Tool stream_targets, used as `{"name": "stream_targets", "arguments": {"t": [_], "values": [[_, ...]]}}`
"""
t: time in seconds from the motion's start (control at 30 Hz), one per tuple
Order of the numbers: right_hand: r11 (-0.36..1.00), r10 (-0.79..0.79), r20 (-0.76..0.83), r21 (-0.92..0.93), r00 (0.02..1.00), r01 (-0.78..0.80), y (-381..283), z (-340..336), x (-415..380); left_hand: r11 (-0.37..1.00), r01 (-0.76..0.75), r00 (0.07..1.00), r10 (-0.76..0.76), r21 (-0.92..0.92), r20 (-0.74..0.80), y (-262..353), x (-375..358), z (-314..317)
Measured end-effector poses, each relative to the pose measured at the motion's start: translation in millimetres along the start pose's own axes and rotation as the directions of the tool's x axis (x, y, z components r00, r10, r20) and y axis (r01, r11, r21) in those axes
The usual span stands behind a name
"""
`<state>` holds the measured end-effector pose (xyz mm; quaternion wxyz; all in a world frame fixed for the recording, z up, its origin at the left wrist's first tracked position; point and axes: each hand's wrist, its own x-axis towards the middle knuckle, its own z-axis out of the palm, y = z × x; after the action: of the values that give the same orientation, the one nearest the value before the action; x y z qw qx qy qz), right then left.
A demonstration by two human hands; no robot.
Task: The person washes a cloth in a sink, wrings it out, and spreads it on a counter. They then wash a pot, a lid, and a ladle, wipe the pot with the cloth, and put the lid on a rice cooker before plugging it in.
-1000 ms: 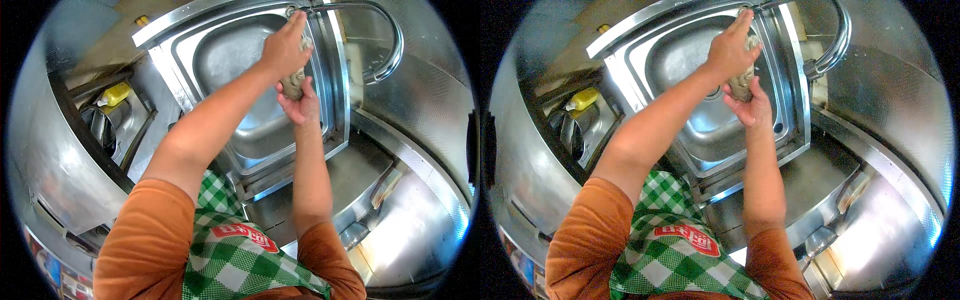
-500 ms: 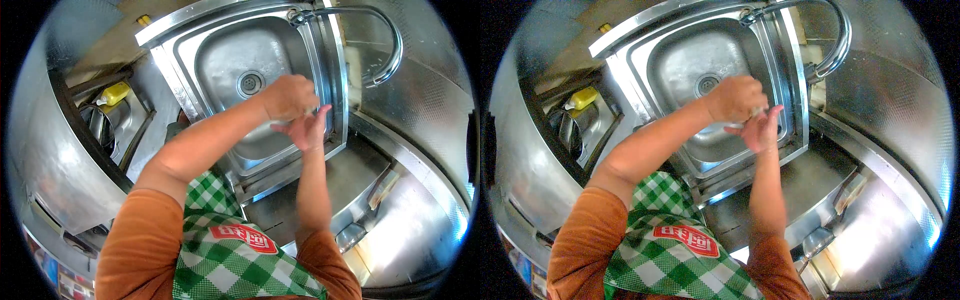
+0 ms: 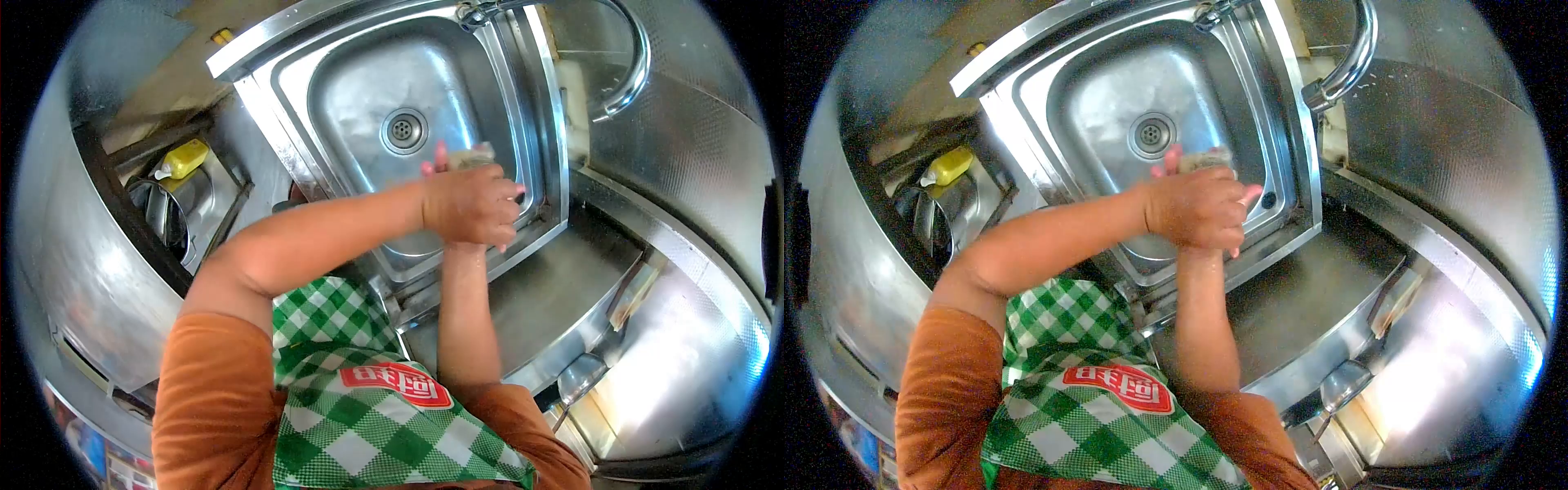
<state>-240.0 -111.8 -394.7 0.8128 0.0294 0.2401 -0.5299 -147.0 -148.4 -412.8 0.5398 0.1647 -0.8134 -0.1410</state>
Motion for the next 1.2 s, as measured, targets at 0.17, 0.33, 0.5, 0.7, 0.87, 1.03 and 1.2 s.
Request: {"name": "stream_targets", "arguments": {"t": [0.17, 0.33, 0.5, 0.7, 0.87, 1.03, 1.2], "values": [[0.737, -0.445, 0.042, -0.550, 0.894, 0.393, -3, 43, 13, 0.868, 0.403, 0.707, -0.497, -0.291, -0.503, 23, 27, -21], [-0.291, -0.536, 0.598, -0.793, 0.596, 0.535, -8, 71, 24, 0.200, 0.030, -0.028, -0.979, -0.979, -0.201, 24, 39, -51], [-0.603, 0.009, 0.909, -0.327, 0.417, 0.728, -15, 108, 30, -0.443, -0.227, 0.050, -0.895, -0.867, 0.444, -3, 25, -67], [-0.517, 0.417, 0.810, -0.163, 0.413, 0.840, -26, 107, 24, -0.840, 0.073, 0.206, -0.516, -0.538, 0.832, -14, 23, -67], [-0.418, 0.611, 0.715, -0.073, 0.340, 0.905, -15, 112, 7, -0.863, 0.463, 0.143, -0.154, -0.204, 0.978, -26, 34, -72], [-0.497, 0.734, 0.554, 0.045, 0.392, 0.867, 19, 99, -10, -0.238, 0.952, 0.155, -0.172, -0.194, 0.973, -34, 33, -52], [-0.486, 0.815, 0.403, 0.083, 0.417, 0.870, 35, 66, 7, 0.265, 0.964, 0.076, -0.178, -0.027, 0.981, -42, 26, -39]]}}
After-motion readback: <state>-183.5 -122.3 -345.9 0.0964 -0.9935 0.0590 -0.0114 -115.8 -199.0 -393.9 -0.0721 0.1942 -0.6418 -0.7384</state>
